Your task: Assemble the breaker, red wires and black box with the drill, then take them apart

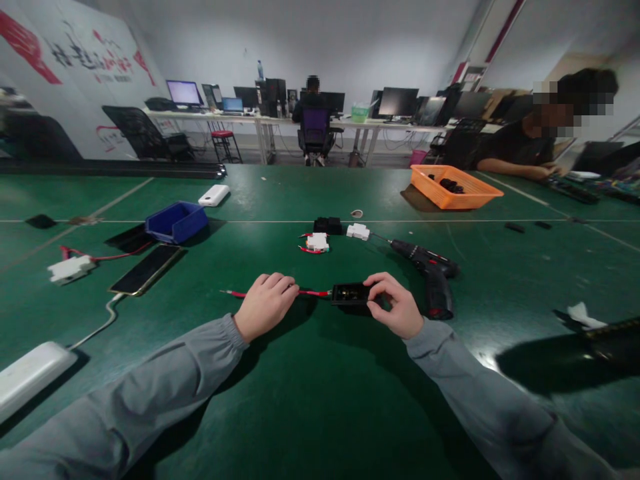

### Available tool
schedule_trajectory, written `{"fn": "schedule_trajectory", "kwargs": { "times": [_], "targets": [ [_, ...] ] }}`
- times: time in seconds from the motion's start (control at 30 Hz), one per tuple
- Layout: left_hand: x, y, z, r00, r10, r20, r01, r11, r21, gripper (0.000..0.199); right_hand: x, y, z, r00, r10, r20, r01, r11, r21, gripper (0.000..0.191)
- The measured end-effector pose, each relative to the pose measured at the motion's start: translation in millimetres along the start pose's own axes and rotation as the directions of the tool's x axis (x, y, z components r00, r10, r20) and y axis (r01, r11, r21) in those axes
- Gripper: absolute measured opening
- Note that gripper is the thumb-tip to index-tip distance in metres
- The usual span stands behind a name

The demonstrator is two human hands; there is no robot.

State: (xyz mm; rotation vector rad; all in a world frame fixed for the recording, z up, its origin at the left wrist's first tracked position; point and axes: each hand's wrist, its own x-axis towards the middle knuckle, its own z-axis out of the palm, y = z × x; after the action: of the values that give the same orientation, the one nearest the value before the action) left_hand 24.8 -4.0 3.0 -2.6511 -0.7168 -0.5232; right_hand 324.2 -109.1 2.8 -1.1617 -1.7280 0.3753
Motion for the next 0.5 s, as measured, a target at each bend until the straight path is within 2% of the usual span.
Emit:
{"fn": "schedule_trajectory", "kwargs": {
  "times": [0.37, 0.5],
  "targets": [
    [0.0, -0.6, -0.8, 1.0, -0.006, 0.002, 0.006, 1.0, -0.008, 0.017, -0.8, -2.4, 2.5, 0.995, 0.067, -0.077, -0.064, 0.997, 0.047, 0.007],
    [0.2, 0.2, -1.2, 1.0, -0.001, 0.0, 0.001, 1.0, -0.011, 0.018, -2.1, -2.0, 6.8, 0.996, 0.08, 0.036, -0.083, 0.993, 0.079, 0.007]
  ]
}}
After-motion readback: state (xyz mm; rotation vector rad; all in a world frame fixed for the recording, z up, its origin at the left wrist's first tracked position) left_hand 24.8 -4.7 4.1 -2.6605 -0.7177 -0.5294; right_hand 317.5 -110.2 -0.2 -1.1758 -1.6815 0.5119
